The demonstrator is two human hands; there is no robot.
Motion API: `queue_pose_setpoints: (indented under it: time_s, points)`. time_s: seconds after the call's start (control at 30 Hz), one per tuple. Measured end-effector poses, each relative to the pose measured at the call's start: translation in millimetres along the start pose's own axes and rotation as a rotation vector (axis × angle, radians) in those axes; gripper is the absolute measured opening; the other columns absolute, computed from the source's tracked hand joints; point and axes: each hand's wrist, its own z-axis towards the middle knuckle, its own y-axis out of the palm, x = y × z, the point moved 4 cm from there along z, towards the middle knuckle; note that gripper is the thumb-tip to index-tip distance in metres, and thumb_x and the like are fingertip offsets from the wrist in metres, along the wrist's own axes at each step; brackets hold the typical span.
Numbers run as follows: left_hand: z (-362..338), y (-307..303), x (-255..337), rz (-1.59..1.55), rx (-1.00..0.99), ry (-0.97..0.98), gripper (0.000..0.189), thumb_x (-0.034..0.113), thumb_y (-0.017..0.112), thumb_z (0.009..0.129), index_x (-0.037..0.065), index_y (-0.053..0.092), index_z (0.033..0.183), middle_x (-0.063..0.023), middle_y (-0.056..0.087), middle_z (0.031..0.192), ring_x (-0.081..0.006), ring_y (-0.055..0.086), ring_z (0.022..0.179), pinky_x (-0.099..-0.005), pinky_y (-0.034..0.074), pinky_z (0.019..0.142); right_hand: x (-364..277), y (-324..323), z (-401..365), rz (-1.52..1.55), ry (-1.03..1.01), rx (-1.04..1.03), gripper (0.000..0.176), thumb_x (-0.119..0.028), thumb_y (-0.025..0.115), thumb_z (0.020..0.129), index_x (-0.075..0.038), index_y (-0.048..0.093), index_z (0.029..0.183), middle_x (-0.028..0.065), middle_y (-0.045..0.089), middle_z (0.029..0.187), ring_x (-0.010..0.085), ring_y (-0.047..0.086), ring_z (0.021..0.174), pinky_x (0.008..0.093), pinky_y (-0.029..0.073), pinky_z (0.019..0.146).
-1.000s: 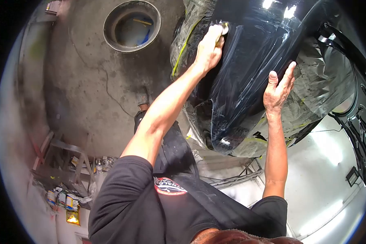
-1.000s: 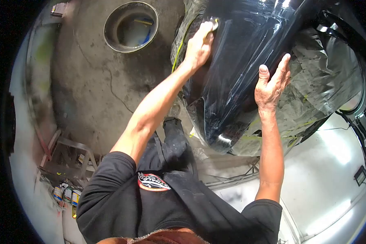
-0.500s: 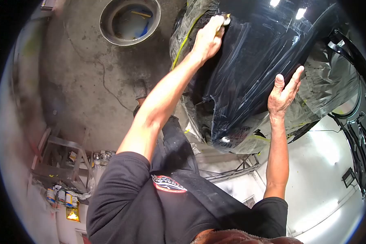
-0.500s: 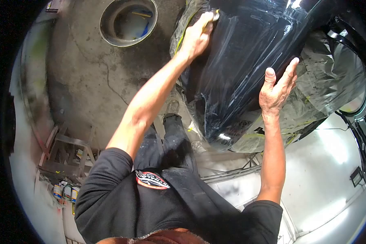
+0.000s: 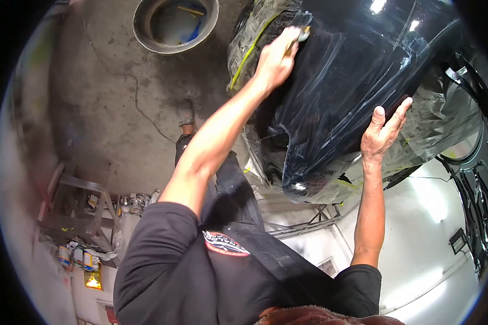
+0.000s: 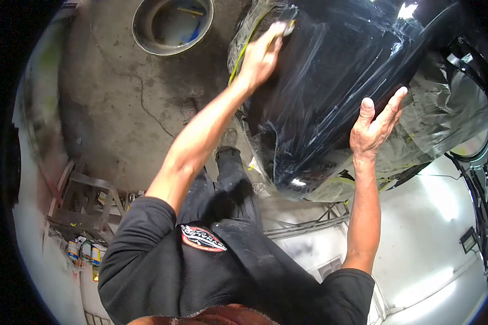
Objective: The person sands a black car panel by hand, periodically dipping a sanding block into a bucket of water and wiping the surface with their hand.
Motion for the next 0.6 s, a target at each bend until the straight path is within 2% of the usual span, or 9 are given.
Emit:
queue_pose_setpoints:
  time_s: [0.13, 0.2, 0.23, 0.3, 0.37, 0.4, 0.47, 0.5, 0.6]
  points:
    - [-108, -34, -23, -0.030, -0.094, -0.304, 0.037, 0.010, 0.056, 0.103, 0.005, 0.059, 0.140, -0.0152, 0.059, 0.145, -0.0267, 0.048, 0.142, -0.0385, 0.037, 0.119, 0, 0, 1, 0.006, -0.014, -0.005, 0.079, -0.048, 0.047, 0.106, 0.005, 0.022, 0.159, 0.0263, 0.028, 0.164, 0.0401, 0.026, 0.152, 0.0472, 0.017, 0.125]
    - [-78, -21, -26, 0.018, -0.088, -0.314, 0.036, 0.009, 0.057, 0.102, 0.005, 0.061, 0.138, -0.0165, 0.059, 0.144, -0.0283, 0.051, 0.140, -0.0392, 0.039, 0.118, 1, -2, 0, 0.002, -0.003, -0.010, 0.080, -0.048, 0.049, 0.105, 0.006, 0.022, 0.159, 0.0269, 0.028, 0.163, 0.0413, 0.027, 0.151, 0.0479, 0.020, 0.124]
    - [-40, -8, -24, 0.045, -0.067, -0.114, 0.041, 0.007, 0.059, 0.099, 0.005, 0.058, 0.140, -0.0220, 0.058, 0.142, -0.0349, 0.052, 0.137, -0.0405, 0.041, 0.117, 2, -1, 0, -0.001, -0.005, -0.003, 0.081, -0.048, 0.051, 0.104, 0.006, 0.023, 0.158, 0.0276, 0.029, 0.162, 0.0429, 0.029, 0.150, 0.0491, 0.022, 0.123]
    - [52, 21, -12, 0.080, 0.011, 0.184, 0.029, 0.009, 0.058, 0.097, 0.002, 0.062, 0.125, -0.0259, 0.063, 0.127, -0.0427, 0.060, 0.121, -0.0439, 0.053, 0.103, 4, 0, 0, -0.008, 0.003, 0.000, 0.082, -0.048, 0.053, 0.104, 0.006, 0.023, 0.158, 0.0284, 0.031, 0.161, 0.0444, 0.031, 0.148, 0.0505, 0.024, 0.122]
    - [115, 42, -16, 0.037, -0.151, -0.239, 0.033, 0.003, 0.046, 0.096, 0.009, 0.060, 0.126, -0.0259, 0.067, 0.112, -0.0418, 0.067, 0.104, -0.0469, 0.053, 0.083, 1, 0, 1, -0.004, 0.018, -0.001, 0.083, -0.049, 0.053, 0.104, 0.006, 0.023, 0.158, 0.0286, 0.031, 0.161, 0.0443, 0.032, 0.147, 0.0507, 0.024, 0.122]
    - [120, 38, -6, -0.033, 0.001, -0.018, 0.027, 0.007, 0.047, 0.097, 0.012, 0.061, 0.120, -0.0239, 0.068, 0.099, -0.0420, 0.069, 0.090, -0.0460, 0.054, 0.074, 2, -1, -1, -0.006, 0.019, -0.007, 0.083, -0.049, 0.052, 0.103, 0.006, 0.023, 0.158, 0.0287, 0.031, 0.160, 0.0443, 0.032, 0.147, 0.0508, 0.024, 0.122]
    - [98, 29, -8, 0.147, -0.231, -0.068, 0.018, 0.007, 0.056, 0.095, 0.002, 0.060, 0.112, -0.0259, 0.064, 0.115, -0.0443, 0.063, 0.108, -0.0486, 0.056, 0.093, 2, 0, 1, 0.000, 0.016, -0.003, 0.083, -0.049, 0.052, 0.103, 0.006, 0.023, 0.158, 0.0289, 0.031, 0.160, 0.0445, 0.033, 0.146, 0.0509, 0.025, 0.121]
    - [69, 24, -16, 0.125, -0.038, 0.210, 0.024, 0.006, 0.057, 0.094, 0.002, 0.060, 0.118, -0.0246, 0.064, 0.121, -0.0437, 0.062, 0.113, -0.0478, 0.055, 0.096, 1, 1, 4, 0.003, 0.011, -0.007, 0.082, -0.048, 0.051, 0.104, 0.007, 0.022, 0.158, 0.0280, 0.029, 0.162, 0.0428, 0.030, 0.149, 0.0494, 0.022, 0.123]
    - [-3, -6, -7, 0.102, -0.181, 0.066, 0.047, -0.002, 0.060, 0.091, 0.000, 0.054, 0.138, -0.0260, 0.060, 0.135, -0.0421, 0.054, 0.132, -0.0457, 0.046, 0.112, 0, 0, 2, 0.012, 0.012, -0.028, 0.080, -0.046, 0.048, 0.106, 0.007, 0.021, 0.158, 0.0264, 0.024, 0.165, 0.0393, 0.022, 0.154, 0.0462, 0.016, 0.126]
